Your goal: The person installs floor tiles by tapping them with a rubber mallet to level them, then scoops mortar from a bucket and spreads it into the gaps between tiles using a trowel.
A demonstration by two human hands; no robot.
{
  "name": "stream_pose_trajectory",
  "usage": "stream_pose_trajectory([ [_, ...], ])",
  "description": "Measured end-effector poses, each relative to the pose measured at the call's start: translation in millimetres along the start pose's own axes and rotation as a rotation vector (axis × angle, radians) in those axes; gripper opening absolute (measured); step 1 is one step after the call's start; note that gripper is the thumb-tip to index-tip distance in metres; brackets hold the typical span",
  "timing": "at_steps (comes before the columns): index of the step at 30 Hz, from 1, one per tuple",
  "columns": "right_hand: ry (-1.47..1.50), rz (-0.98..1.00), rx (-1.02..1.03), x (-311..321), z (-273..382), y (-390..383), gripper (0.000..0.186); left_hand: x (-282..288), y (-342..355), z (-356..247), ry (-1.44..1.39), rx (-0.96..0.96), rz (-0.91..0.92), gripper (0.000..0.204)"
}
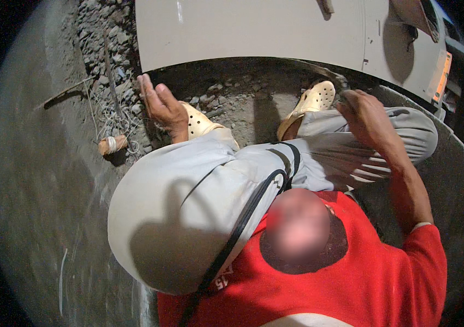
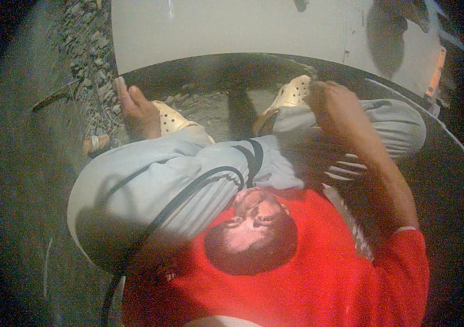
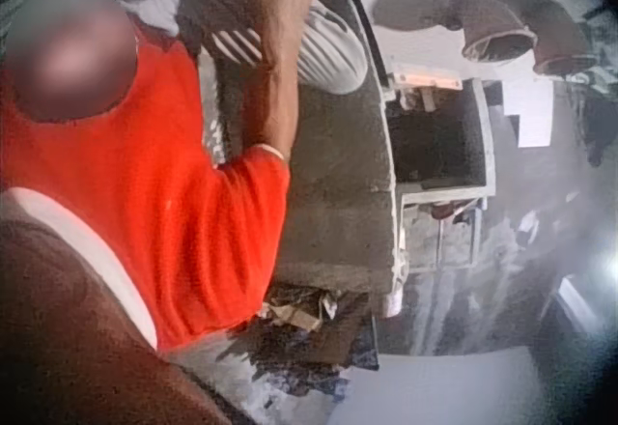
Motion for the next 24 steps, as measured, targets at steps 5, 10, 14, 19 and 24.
stream_pose_trajectory([
  [5, 0.021, -0.005, 0.038, 12, 26, 6, 0.027, -4, 1, -6, -0.02, 0.022, -0.001, 0.051],
  [10, 0.003, -0.008, 0.208, -12, 64, 35, 0.029, 1, 7, -7, -0.089, 0.01, -0.067, 0.051],
  [14, -0.043, -0.031, 0.2, -22, 63, 51, 0.029, -1, 6, -3, -0.082, 0.029, -0.058, 0.051],
  [19, -0.058, -0.022, 0.138, -32, 46, 44, 0.029, 0, 1, 0, -0.113, 0.041, -0.067, 0.052],
  [24, -0.142, 0.032, 0.026, -14, 27, 23, 0.028, 1, 1, 6, -0.125, 0.037, -0.078, 0.052],
])
Point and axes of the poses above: each hand's wrist, its own y-axis towards the middle knuckle, its own x-axis out of the back of the hand, z = x × y, the point moved 10 cm from there along y, towards the middle knuckle, and after that the axes turned 4 degrees about -z, right-handed, at the moved point
